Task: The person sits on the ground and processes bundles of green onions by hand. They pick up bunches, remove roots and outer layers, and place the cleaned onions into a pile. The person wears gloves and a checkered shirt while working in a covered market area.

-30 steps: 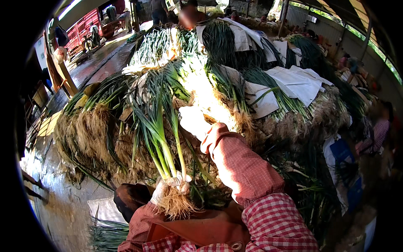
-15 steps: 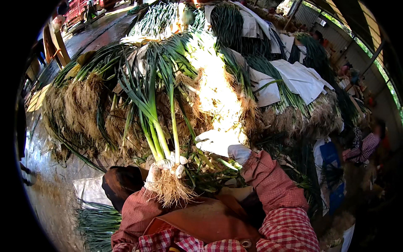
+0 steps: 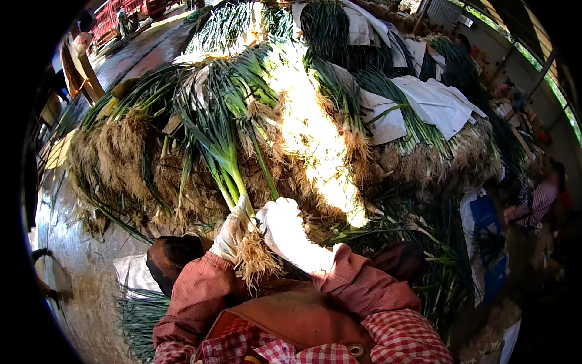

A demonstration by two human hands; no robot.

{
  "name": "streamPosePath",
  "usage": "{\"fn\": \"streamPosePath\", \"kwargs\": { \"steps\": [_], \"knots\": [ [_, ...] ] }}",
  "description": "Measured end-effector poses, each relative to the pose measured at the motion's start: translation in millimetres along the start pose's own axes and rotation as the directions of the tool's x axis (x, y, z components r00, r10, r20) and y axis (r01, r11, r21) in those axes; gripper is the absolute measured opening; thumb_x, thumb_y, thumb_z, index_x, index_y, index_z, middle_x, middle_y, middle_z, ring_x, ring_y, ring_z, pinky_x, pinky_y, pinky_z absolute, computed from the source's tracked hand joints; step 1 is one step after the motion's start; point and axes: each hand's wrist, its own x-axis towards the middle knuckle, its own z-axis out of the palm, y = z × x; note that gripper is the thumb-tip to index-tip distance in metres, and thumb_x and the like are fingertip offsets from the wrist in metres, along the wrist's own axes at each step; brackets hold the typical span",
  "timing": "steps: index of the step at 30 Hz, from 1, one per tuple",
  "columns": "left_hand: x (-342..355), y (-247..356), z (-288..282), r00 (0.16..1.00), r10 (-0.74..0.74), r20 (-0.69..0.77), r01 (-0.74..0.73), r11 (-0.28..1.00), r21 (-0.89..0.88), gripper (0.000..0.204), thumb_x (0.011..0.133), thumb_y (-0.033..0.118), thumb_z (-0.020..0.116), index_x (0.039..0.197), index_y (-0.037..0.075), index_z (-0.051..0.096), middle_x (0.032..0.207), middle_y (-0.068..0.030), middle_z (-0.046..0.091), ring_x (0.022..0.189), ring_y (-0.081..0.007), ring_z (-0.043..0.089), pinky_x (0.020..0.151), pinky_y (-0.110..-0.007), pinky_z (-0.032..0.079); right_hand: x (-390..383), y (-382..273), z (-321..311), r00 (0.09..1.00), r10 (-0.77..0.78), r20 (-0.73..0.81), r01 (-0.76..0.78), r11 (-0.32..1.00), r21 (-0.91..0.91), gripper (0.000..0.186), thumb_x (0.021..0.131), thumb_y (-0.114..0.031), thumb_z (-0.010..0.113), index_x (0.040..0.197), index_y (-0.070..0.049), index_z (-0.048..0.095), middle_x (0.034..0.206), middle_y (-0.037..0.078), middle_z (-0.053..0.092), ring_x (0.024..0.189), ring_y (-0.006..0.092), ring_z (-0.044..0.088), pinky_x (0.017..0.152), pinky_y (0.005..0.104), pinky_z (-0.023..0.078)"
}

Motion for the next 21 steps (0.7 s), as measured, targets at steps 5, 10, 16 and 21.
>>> {"fn": "streamPosePath", "kwargs": {
  "steps": [5,10,16,21],
  "knots": [
    [-3,14,6,1.0,0.0,-0.014,0.001,0.999,0.048,0.049,0.09,0.049,0.051,0.096,0.001,0.059,0.092,-0.0175,0.065,0.072,-0.0281,0.066,0.046,-0.034,0.054,-11,37,-54,0.784,-0.039,0.62,-0.488,0.579,0.653,0.023,0.078,-0.022,0.066,0.093,-0.004,0.063,0.088,0.013,0.062,0.085,0.0307,0.059,0.077,0.0405,0.047],
    [7,4,-11,0.999,0.034,-0.021,-0.034,0.999,0.03,0.031,0.092,0.032,0.055,0.1,0.002,0.055,0.088,-0.0151,0.065,0.081,-0.0277,0.066,0.063,-0.033,0.054,-61,147,-55,0.347,0.601,0.719,-0.077,0.783,-0.617,0.041,0.077,-0.028,0.069,0.107,-0.002,0.062,0.097,0.015,0.064,0.091,0.0278,0.062,0.081,0.0371,0.048],
    [2,11,-9,0.999,-0.012,-0.052,0.018,0.994,0.112,0.011,0.087,0.012,0.057,0.084,0.002,0.055,0.07,-0.0101,0.06,0.062,-0.0234,0.061,0.054,-0.03,0.05,7,130,-19,0.902,0.055,0.428,0.018,0.986,-0.165,0.027,0.082,-0.023,0.06,0.103,-0.006,0.065,0.098,0.012,0.065,0.084,0.0253,0.062,0.073,0.0341,0.049],
    [5,13,-25,0.999,0.035,0.037,-0.038,0.993,0.108,0.015,0.088,0.012,0.057,0.091,-0.002,0.057,0.075,-0.0124,0.062,0.065,-0.023,0.063,0.057,-0.029,0.051,146,105,-16,0.971,-0.117,-0.21,0.091,0.987,-0.131,0.017,0.086,-0.014,0.057,0.097,-0.005,0.065,0.085,0.013,0.064,0.078,0.0265,0.061,0.073,0.0344,0.047]
  ]
}}
